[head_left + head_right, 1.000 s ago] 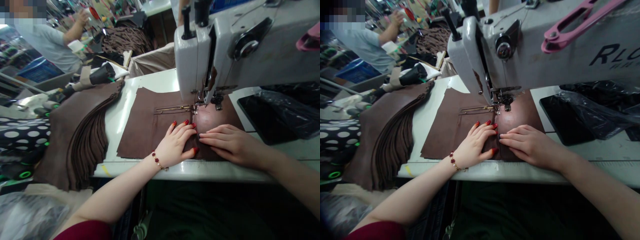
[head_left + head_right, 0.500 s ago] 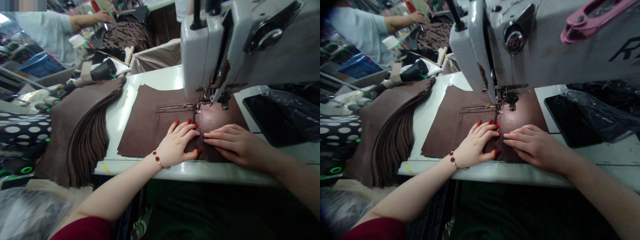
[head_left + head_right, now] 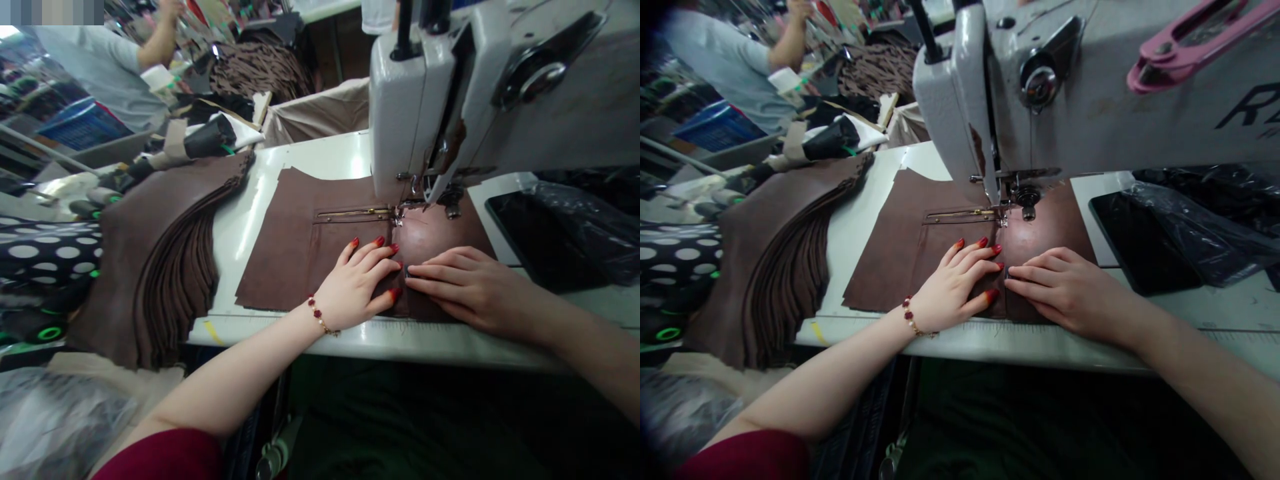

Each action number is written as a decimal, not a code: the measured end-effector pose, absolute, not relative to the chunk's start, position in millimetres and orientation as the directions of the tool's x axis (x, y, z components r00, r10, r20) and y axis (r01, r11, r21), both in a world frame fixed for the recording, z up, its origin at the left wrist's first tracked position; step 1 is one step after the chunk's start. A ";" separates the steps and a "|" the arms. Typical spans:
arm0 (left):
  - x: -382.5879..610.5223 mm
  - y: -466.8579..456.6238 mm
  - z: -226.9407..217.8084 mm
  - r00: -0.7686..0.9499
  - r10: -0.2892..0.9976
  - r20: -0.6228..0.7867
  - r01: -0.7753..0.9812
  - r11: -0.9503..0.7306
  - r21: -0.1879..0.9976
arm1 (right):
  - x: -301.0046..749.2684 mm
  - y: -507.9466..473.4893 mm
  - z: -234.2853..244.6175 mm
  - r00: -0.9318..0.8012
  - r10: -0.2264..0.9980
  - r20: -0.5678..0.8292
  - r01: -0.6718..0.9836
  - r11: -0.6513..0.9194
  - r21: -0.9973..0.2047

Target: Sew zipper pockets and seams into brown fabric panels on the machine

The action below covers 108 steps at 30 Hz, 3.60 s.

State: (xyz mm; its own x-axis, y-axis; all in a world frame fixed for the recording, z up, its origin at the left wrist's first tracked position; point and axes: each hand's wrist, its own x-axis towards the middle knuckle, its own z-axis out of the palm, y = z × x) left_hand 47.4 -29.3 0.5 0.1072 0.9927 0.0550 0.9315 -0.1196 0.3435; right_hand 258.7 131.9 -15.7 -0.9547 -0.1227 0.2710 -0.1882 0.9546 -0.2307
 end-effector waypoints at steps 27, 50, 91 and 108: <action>48.0 -30.0 0.4 0.106 0.993 0.049 0.940 -0.116 0.322 | 257.2 144.5 -16.5 -0.960 -0.190 0.205 -0.232 0.950 -0.208; 47.2 -28.4 1.3 0.088 0.995 0.045 0.926 -0.098 0.365 | 256.8 137.1 -20.8 -0.956 -0.130 0.265 -0.191 0.957 -0.217; 49.1 -29.8 -3.4 0.097 0.990 0.106 0.936 -0.127 0.329 | 263.1 124.9 -15.9 -0.951 -0.095 0.294 -0.155 0.970 -0.185; 49.2 -30.7 -1.0 0.094 0.991 0.096 0.934 -0.121 0.337 | 262.7 124.3 -20.6 -0.955 -0.081 0.286 -0.140 0.971 -0.193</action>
State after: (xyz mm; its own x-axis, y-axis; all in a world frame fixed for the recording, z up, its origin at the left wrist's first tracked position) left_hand 49.2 -30.7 -1.0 0.0938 0.9910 0.0957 0.9338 -0.1209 0.3366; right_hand 262.7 124.3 -20.6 -0.9549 -0.0810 0.2858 -0.1402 0.9711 -0.1931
